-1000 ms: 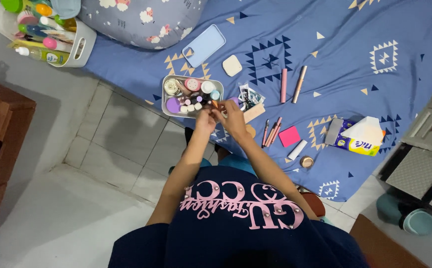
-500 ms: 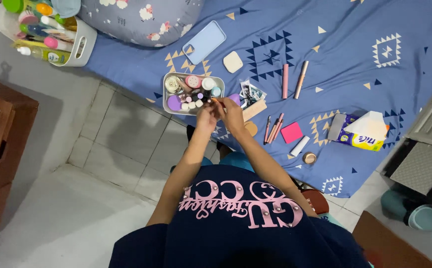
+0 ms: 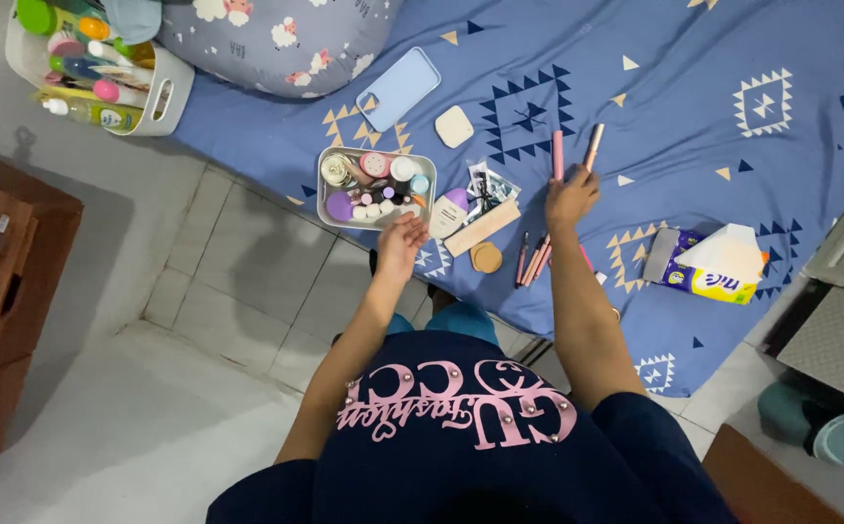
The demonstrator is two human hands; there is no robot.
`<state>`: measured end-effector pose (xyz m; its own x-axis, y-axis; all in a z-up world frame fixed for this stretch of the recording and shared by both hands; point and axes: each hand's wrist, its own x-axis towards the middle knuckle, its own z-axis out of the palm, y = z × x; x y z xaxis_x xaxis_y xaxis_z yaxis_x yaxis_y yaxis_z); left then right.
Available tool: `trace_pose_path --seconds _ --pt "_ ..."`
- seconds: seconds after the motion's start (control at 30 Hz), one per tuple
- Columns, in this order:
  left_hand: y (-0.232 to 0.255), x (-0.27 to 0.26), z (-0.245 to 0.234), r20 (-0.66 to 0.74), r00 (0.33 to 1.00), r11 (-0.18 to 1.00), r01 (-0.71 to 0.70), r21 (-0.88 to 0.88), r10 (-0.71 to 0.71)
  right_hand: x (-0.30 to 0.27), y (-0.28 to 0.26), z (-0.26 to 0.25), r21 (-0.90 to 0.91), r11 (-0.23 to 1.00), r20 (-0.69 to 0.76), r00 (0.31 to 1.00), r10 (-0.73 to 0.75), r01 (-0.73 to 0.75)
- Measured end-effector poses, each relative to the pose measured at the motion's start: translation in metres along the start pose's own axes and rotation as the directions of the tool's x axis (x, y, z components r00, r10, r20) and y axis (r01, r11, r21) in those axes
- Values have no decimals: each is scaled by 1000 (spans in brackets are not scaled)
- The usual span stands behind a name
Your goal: Organize various cosmetics, lipsticks, and toiletries from a bed into a storage tray and onto a dresser.
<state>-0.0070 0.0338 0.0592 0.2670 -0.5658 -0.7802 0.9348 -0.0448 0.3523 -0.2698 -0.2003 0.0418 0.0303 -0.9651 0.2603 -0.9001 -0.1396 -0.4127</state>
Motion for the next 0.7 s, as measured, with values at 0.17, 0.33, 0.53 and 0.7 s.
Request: trace_pose_path --seconds 0.17,0.33,0.53,0.7 --pt "-5 -25 0 96 991 988 -99 116 88 -11 5 9 99 990 213 974 74 -97" --pt "-11 -44 14 260 966 952 -60 301 -21 -34 -21 -7 285 957 134 991 9 -47" --pt "-22 -64 48 434 900 779 -293 554 30 -127 -134 -101 737 667 292 941 -168 -109" --pt "-16 -66 20 489 859 620 -467 631 150 -182 -164 -120 730 680 333 836 -436 64"
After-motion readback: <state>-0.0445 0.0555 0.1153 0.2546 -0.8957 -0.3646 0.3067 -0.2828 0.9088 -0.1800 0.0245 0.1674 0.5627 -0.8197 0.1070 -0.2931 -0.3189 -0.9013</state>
